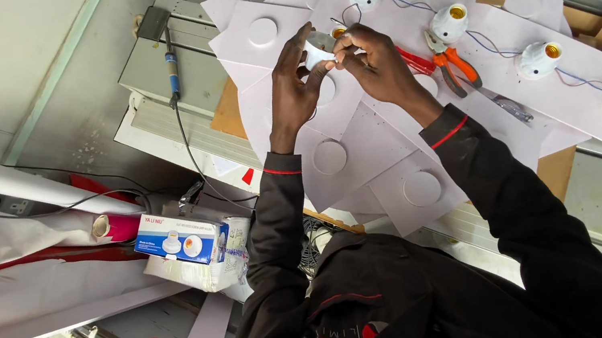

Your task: The person assembles a light fixture by inserting wires into a socket, stripping wire ends with pliers, and securing connections with a screwdriver. The person handles multiple sockets and wires on a workbench.

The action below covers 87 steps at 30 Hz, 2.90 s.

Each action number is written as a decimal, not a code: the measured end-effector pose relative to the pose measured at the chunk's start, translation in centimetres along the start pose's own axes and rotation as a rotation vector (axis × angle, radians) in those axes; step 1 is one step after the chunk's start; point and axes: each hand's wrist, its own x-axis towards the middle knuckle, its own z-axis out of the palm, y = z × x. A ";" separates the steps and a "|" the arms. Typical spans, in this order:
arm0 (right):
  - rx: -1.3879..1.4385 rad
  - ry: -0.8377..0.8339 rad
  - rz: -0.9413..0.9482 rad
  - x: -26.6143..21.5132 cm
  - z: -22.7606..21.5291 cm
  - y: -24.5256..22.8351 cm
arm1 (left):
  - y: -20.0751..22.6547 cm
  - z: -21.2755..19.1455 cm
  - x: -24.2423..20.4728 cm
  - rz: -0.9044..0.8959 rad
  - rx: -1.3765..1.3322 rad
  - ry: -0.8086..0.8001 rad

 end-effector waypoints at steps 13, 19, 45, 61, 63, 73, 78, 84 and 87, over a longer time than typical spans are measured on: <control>-0.066 -0.073 -0.024 -0.3 -0.2 2.7 | -1.4 -0.3 -0.7 0.001 -0.104 -0.019; -0.840 -0.062 -0.004 -2.3 -5.4 9.9 | -4.3 0.4 -0.9 -0.164 -0.643 0.190; -0.413 0.219 -0.220 -8.0 0.0 -0.1 | -3.5 4.0 2.8 -0.407 -0.893 0.546; -0.787 0.257 -0.010 -9.3 -1.9 7.8 | -2.9 5.4 2.6 -0.608 -1.064 0.482; -0.973 0.246 -0.003 -9.3 -3.2 9.5 | -2.3 6.2 2.6 -0.651 -1.089 0.407; -0.600 0.298 0.004 -12.2 -5.4 5.1 | -1.5 10.4 3.1 -0.649 -1.070 0.397; -0.510 0.214 -0.040 -14.1 -3.5 3.5 | -2.8 12.9 3.2 -0.631 -0.997 0.491; -0.677 0.184 -0.079 -12.8 -2.0 3.4 | -1.0 14.5 2.0 -0.415 -0.715 0.510; -0.712 0.178 -0.085 -11.7 -1.9 4.4 | -0.7 14.9 1.1 -0.351 -0.657 0.464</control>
